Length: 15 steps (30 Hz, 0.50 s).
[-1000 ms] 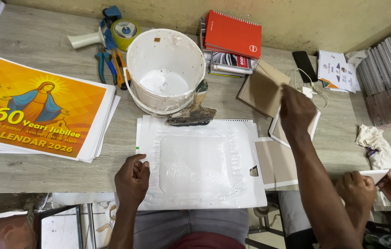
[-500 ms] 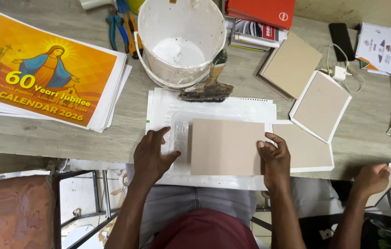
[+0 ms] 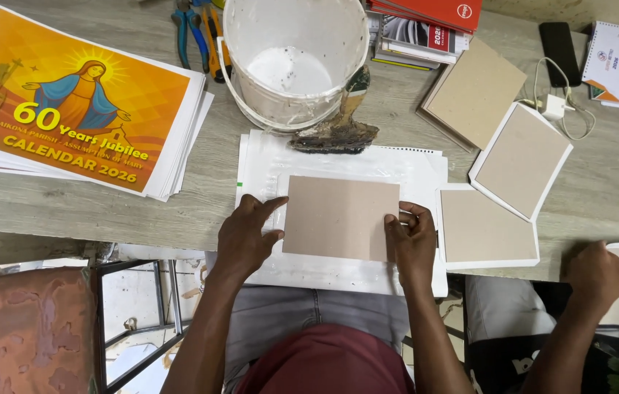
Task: Applying glue to a surface using a brush and attaching square cardboard pieces to it.
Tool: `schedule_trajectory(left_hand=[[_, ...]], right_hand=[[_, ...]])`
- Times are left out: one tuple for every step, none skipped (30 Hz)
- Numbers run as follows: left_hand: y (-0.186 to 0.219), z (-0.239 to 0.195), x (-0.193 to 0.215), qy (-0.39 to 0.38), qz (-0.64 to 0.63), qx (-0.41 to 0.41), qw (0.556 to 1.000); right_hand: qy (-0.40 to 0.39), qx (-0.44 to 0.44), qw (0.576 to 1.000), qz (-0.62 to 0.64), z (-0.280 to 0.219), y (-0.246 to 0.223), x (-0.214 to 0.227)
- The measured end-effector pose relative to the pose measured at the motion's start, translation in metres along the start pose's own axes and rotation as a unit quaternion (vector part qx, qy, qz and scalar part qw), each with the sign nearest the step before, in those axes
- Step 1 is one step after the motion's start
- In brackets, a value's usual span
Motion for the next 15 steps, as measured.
schedule_trajectory(left_hand=[[0.001, 0.000, 0.002, -0.010, 0.004, 0.005, 1.000], [0.002, -0.001, 0.002, -0.021, 0.008, 0.011, 1.000], [0.006, -0.001, 0.005, -0.025, 0.008, 0.010, 1.000], [0.008, -0.002, 0.008, -0.028, 0.001, 0.012, 1.000], [0.011, -0.002, 0.010, -0.031, -0.006, 0.015, 0.999], [0.012, -0.003, 0.009, -0.038, -0.005, 0.017, 0.999], [0.013, -0.003, 0.011, -0.031, -0.003, 0.013, 0.999], [0.014, -0.003, 0.012, -0.025, -0.001, 0.009, 1.000], [0.013, -0.005, 0.010, -0.033, 0.000, 0.011, 0.999], [0.014, -0.004, 0.011, -0.029, 0.004, 0.008, 1.000], [0.015, -0.003, 0.012, -0.026, 0.007, 0.006, 1.000], [0.014, -0.004, 0.012, -0.028, 0.008, 0.006, 1.000], [0.014, -0.005, 0.013, -0.028, 0.004, 0.008, 1.000], [0.014, -0.005, 0.012, -0.029, 0.000, 0.009, 1.000], [0.013, -0.004, 0.011, -0.033, -0.001, 0.006, 0.999]], right_hand=[[-0.001, -0.001, 0.998, -0.056, -0.004, -0.009, -0.001], [-0.003, -0.003, 0.994, -0.113, -0.009, -0.019, -0.002], [0.000, -0.006, 0.994, -0.114, -0.009, -0.022, 0.001], [-0.016, 0.000, 0.989, -0.144, -0.010, -0.026, 0.000], [-0.031, 0.007, 0.984, -0.174, -0.010, -0.030, 0.000], [-0.030, 0.000, 0.984, -0.175, -0.008, -0.027, 0.004], [-0.050, 0.005, 0.980, -0.191, -0.006, -0.026, 0.003], [-0.071, 0.009, 0.976, -0.206, -0.004, -0.023, 0.002], [-0.070, 0.002, 0.976, -0.207, -0.006, -0.018, 0.004], [-0.076, 0.003, 0.976, -0.204, -0.003, -0.015, 0.004], [-0.081, 0.004, 0.976, -0.201, -0.001, -0.013, 0.003], [-0.080, 0.002, 0.976, -0.201, 0.000, -0.012, 0.004], [-0.078, -0.006, 0.978, -0.192, 0.001, -0.010, 0.005], [-0.074, -0.014, 0.980, -0.184, 0.001, -0.008, 0.008], [-0.071, -0.016, 0.980, -0.185, 0.002, -0.009, 0.008]])
Point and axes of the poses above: each hand's wrist, its own z-axis towards the middle knuckle, its own x-axis out of the back of the hand, y = z × x, the point moved 8 cm from there along z, towards the middle knuckle, and after that the axes turned 11 degrees about z, right-handed, at the moved point
